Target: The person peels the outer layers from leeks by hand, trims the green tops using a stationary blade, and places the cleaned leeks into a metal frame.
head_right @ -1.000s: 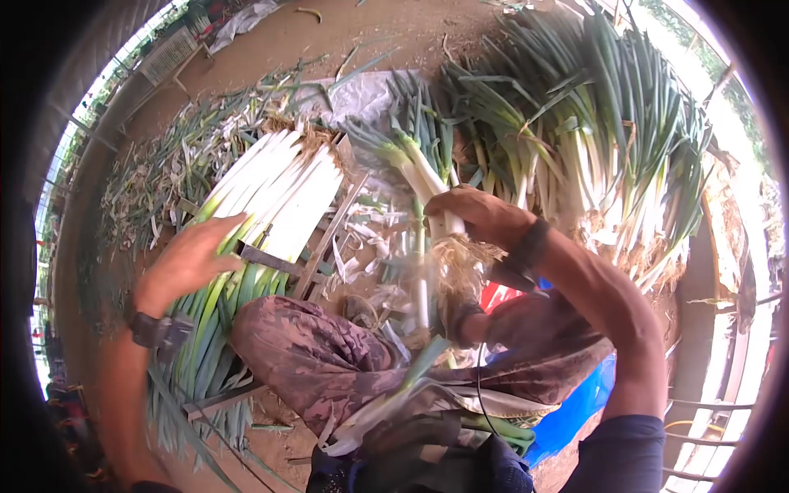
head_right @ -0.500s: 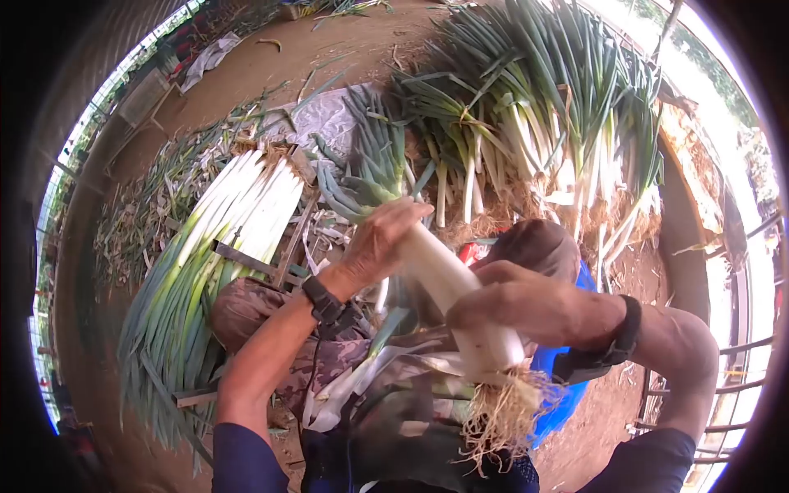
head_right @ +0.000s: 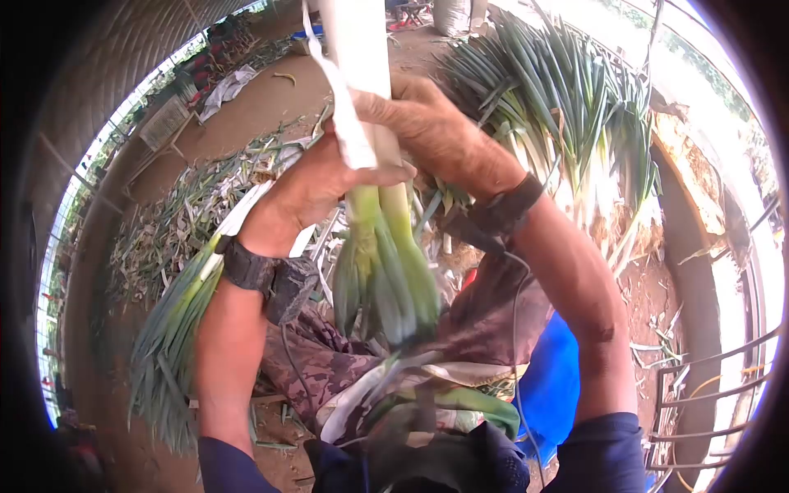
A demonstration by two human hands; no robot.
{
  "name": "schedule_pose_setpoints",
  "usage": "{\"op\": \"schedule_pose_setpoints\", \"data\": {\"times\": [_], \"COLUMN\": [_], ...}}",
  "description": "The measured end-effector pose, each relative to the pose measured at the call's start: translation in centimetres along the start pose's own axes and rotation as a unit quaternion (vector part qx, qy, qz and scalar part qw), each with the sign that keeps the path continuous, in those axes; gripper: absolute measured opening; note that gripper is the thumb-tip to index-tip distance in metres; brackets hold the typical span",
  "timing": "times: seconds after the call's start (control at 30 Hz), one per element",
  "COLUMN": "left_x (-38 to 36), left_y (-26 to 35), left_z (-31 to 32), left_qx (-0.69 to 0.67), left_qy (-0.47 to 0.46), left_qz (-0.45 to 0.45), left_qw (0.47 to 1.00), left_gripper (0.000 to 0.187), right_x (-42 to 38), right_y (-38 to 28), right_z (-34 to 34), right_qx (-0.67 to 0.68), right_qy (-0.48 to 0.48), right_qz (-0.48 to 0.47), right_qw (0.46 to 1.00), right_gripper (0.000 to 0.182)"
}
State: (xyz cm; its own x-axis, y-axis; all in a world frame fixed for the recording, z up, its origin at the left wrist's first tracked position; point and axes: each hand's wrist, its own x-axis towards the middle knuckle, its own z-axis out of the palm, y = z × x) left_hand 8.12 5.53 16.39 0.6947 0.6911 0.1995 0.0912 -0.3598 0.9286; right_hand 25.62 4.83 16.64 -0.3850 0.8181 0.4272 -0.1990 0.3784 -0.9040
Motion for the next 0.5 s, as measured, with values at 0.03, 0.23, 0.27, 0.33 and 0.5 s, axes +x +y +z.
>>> {"op": "schedule_pose_setpoints", "data": {"times": [0.03, 0.23, 0.27, 0.33, 0.5], "left_x": [-1.0, -6.3, -6.7, -7.1, -7.6], "left_y": [-0.2, -5.2, -6.3, -8.2, -7.6], "left_z": [0.2, 0.7, 0.7, 1.0, 1.5], "left_qx": [-0.072, -0.116, -0.093, -0.054, 0.112], "left_qy": [0.011, -0.02, -0.006, 0.037, 0.18], "left_qz": [-0.039, -0.093, -0.102, -0.089, -0.042], "left_qw": [0.997, 0.989, 0.99, 0.994, 0.976], "left_gripper": [0.031, 0.044, 0.045, 0.043, 0.036], "right_x": [-0.2, 0.2, 0.2, 0.3, 0.5], "right_y": [-0.2, 0.9, 1.0, 1.3, 3.1], "right_z": [1.1, 1.7, 1.6, 1.1, 0.3], "right_qx": [0.006, 0.031, 0.04, 0.048, 0.102], "right_qy": [0.023, 0.056, 0.055, 0.052, 0.141], "right_qz": [0.018, 0.016, 0.028, 0.04, 0.056], "right_qw": [1.0, 0.998, 0.997, 0.997, 0.983], "right_gripper": [0.046, 0.057, 0.058, 0.059, 0.056]}}
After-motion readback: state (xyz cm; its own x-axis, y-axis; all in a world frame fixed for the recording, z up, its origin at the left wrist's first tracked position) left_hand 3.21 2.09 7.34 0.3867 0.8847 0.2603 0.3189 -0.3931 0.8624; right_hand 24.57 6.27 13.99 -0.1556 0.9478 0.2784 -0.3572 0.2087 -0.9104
